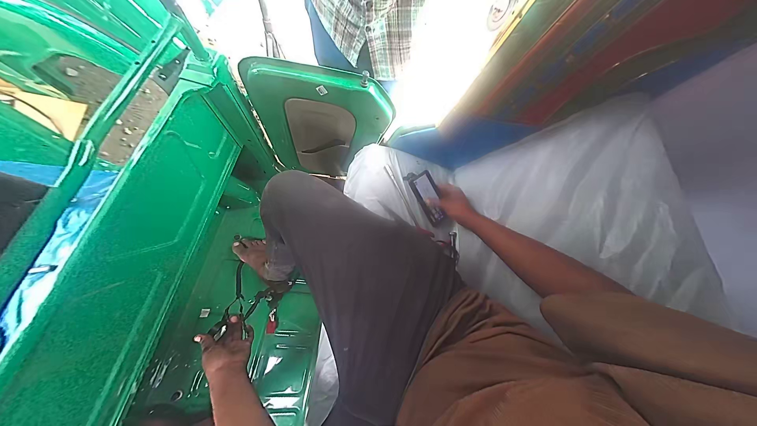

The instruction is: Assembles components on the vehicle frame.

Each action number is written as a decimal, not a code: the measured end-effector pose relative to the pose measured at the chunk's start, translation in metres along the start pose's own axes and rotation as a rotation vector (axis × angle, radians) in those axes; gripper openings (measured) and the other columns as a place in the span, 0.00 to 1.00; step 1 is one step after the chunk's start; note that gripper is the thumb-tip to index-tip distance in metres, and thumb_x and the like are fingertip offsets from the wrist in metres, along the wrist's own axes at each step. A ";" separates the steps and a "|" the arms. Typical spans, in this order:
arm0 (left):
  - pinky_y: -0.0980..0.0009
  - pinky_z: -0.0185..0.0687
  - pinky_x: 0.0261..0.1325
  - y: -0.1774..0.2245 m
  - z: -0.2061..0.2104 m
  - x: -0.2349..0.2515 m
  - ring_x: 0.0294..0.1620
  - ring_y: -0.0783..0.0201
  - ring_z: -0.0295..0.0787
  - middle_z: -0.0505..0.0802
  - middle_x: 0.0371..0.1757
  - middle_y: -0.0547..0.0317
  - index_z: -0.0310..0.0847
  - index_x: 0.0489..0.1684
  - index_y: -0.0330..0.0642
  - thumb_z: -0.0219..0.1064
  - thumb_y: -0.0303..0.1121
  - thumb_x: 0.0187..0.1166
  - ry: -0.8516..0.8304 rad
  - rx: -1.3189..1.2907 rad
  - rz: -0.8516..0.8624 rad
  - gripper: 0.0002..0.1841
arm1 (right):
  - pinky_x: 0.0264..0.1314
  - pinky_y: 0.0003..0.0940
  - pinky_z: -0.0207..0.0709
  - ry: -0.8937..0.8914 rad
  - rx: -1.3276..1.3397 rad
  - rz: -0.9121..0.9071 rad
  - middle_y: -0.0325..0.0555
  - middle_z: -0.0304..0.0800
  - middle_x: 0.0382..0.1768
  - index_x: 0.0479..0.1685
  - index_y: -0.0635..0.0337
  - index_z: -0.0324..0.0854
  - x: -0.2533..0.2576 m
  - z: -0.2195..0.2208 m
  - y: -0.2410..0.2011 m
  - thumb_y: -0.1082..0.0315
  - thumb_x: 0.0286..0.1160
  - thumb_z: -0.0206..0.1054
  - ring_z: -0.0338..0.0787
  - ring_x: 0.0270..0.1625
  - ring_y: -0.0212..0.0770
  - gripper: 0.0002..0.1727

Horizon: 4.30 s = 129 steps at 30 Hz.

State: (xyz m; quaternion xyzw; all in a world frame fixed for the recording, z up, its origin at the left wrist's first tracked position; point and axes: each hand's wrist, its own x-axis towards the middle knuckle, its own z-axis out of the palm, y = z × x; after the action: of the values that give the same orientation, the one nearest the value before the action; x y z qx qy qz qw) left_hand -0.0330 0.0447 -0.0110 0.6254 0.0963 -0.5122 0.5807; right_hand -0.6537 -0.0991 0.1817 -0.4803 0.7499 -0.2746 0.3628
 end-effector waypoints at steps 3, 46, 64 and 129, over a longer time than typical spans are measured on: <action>0.54 0.82 0.57 0.001 0.001 -0.001 0.55 0.63 0.88 0.89 0.56 0.60 0.68 0.72 0.54 0.33 0.67 0.89 -0.002 -0.007 -0.001 0.33 | 0.62 0.47 0.86 -0.004 0.040 0.007 0.52 0.94 0.52 0.65 0.61 0.84 0.000 -0.003 0.001 0.61 0.65 0.84 0.93 0.54 0.44 0.28; 0.53 0.81 0.60 0.005 0.000 -0.004 0.60 0.62 0.86 0.88 0.61 0.59 0.69 0.71 0.54 0.33 0.66 0.90 -0.036 -0.021 0.020 0.32 | 0.67 0.47 0.83 -0.013 0.101 0.022 0.59 0.84 0.69 0.79 0.64 0.72 -0.007 -0.005 0.000 0.79 0.61 0.74 0.87 0.66 0.48 0.37; 0.53 0.81 0.60 0.003 0.000 -0.005 0.58 0.63 0.87 0.89 0.59 0.58 0.68 0.75 0.52 0.33 0.67 0.89 -0.010 -0.010 0.015 0.35 | 0.65 0.48 0.82 0.007 0.130 0.110 0.47 0.91 0.63 0.71 0.54 0.82 -0.021 -0.017 0.009 0.74 0.81 0.57 0.89 0.62 0.43 0.21; 0.53 0.83 0.60 0.000 0.002 -0.001 0.59 0.61 0.87 0.87 0.63 0.56 0.66 0.78 0.52 0.34 0.64 0.91 0.030 -0.076 0.007 0.32 | 0.70 0.53 0.82 -0.243 -0.346 -0.049 0.59 0.75 0.77 0.87 0.54 0.65 -0.006 -0.025 0.013 0.71 0.41 0.93 0.86 0.68 0.54 0.60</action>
State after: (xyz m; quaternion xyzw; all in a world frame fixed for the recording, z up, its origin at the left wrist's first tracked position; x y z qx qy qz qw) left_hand -0.0341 0.0437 -0.0098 0.6108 0.1226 -0.4966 0.6044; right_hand -0.6793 -0.0869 0.1881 -0.5831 0.7246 -0.0906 0.3559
